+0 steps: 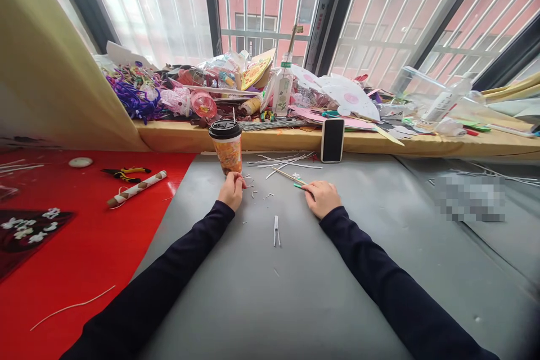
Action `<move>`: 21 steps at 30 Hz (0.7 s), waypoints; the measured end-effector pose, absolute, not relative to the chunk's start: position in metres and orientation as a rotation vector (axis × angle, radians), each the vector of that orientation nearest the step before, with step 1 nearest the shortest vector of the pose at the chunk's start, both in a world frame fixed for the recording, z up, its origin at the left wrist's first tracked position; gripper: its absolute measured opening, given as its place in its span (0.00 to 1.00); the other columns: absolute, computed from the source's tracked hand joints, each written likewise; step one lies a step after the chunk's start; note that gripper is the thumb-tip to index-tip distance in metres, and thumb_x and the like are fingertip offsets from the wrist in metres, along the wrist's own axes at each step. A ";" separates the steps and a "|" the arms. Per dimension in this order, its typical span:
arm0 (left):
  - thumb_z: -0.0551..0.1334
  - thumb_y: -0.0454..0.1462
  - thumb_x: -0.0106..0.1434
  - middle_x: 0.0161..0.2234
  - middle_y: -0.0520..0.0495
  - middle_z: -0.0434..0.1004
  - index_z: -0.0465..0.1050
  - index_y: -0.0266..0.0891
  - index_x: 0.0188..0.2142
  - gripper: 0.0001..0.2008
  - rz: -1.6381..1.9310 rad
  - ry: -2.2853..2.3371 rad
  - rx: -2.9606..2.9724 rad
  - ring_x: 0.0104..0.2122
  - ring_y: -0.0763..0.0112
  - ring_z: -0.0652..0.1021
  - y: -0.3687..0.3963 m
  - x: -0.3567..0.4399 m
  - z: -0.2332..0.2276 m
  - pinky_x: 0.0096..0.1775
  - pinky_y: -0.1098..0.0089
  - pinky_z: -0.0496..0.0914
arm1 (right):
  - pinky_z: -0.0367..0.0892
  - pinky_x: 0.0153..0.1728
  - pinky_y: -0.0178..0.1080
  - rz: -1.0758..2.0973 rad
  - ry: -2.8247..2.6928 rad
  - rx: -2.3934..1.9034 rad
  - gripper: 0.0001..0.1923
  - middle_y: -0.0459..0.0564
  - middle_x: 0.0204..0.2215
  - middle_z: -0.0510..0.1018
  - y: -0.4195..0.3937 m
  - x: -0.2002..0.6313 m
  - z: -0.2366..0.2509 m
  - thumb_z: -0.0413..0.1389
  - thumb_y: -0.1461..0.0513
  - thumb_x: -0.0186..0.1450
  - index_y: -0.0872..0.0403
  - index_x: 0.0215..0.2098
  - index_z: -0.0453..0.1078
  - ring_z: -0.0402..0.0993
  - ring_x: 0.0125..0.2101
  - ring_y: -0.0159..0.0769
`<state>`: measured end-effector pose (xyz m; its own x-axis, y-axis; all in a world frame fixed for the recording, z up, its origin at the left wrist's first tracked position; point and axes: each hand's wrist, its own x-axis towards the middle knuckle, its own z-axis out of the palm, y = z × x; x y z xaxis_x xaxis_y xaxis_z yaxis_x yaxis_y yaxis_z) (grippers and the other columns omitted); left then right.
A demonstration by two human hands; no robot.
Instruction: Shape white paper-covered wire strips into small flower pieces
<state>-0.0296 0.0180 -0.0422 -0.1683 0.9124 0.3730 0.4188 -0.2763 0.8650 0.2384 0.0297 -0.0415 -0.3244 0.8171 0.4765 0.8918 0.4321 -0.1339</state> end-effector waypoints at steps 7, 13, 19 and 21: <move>0.51 0.44 0.56 0.14 0.56 0.57 0.50 0.38 0.20 0.15 1.411 0.916 0.943 0.14 0.78 0.66 0.017 -0.026 -0.035 0.20 0.74 0.62 | 0.58 0.38 0.33 0.073 -2.260 -1.745 0.15 0.51 0.35 0.71 0.048 0.286 -0.030 0.44 0.66 0.56 0.56 0.39 0.67 0.66 0.36 0.34; 0.59 0.47 0.50 0.24 0.51 0.67 0.58 0.36 0.24 0.17 1.349 1.028 0.932 0.15 0.78 0.69 0.015 -0.022 -0.034 0.13 0.77 0.57 | 0.55 0.39 0.44 -0.106 -2.425 -2.057 0.15 0.52 0.35 0.73 0.035 0.298 -0.011 0.49 0.57 0.53 0.52 0.35 0.70 0.64 0.39 0.44; 0.61 0.45 0.49 0.19 0.51 0.67 0.60 0.34 0.20 0.17 1.304 1.085 0.973 0.11 0.85 0.62 0.016 -0.021 -0.037 0.11 0.80 0.50 | 0.58 0.33 0.41 -0.047 -2.294 -2.382 0.12 0.52 0.29 0.74 0.027 0.294 0.003 0.49 0.57 0.53 0.52 0.29 0.70 0.67 0.35 0.42; 0.57 0.46 0.53 0.23 0.47 0.70 0.58 0.35 0.20 0.17 1.221 0.993 0.862 0.12 0.81 0.65 0.016 -0.022 -0.036 0.11 0.79 0.52 | 0.59 0.31 0.40 -0.070 -2.164 -2.488 0.13 0.55 0.32 0.73 0.030 0.300 0.002 0.48 0.58 0.54 0.54 0.34 0.69 0.69 0.34 0.42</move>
<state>-0.0220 0.0162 -0.0355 0.0606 0.9882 -0.1405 -0.3390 0.1528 0.9283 0.2997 0.0303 0.0025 0.1435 0.9871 -0.0708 0.9805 -0.1321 0.1456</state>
